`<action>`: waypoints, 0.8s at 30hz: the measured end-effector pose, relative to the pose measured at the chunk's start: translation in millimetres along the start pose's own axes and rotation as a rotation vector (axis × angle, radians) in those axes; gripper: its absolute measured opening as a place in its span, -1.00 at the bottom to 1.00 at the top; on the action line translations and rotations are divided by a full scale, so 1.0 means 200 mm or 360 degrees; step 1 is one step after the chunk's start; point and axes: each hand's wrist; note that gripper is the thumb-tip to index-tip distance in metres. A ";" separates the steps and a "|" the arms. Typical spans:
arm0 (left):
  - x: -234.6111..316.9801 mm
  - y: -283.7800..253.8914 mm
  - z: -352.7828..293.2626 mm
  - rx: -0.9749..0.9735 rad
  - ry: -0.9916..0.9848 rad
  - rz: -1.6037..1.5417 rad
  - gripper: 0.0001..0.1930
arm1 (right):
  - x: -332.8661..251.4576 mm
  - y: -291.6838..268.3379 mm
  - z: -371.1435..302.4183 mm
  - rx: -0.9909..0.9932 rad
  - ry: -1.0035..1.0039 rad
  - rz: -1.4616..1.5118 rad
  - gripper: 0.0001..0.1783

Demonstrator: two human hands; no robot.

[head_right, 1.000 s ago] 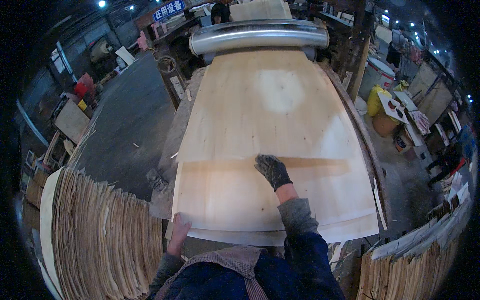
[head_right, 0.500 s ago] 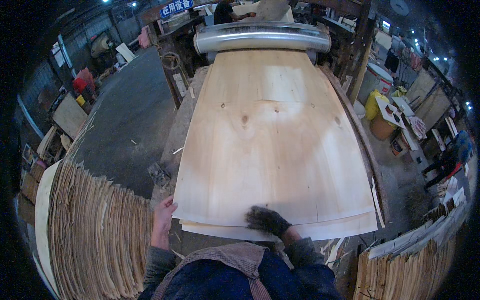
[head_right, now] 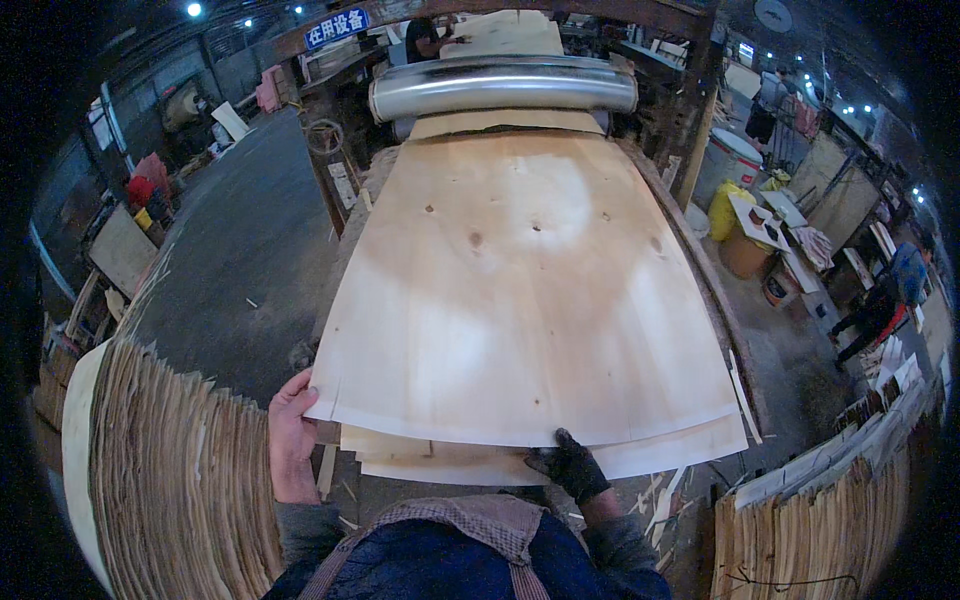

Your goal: The person handles and organizes wood veneer sheets by feeding them into a rolling machine and stacking them onto a large pile.

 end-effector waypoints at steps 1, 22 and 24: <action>0.00 -0.02 0.01 0.0025 0.0012 -0.0039 -0.68 | -0.03 0.12 -0.04 0.0128 -0.0022 -0.0087 -0.68; -0.86 -0.46 0.22 0.0544 0.0311 0.1870 -0.62 | -1.54 -1.09 -0.68 0.2234 -0.1404 -0.2642 -0.23; -0.88 -0.34 0.24 0.0557 0.0556 0.2328 -0.63 | -1.59 -1.33 -0.73 0.2460 -0.0760 -0.2875 -0.16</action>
Point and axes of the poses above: each hand's wrist, its own z-axis towards the middle knuckle, its own y-axis out of the palm, x = y × z, and after that the axes turned 1 degree about z, right-handed
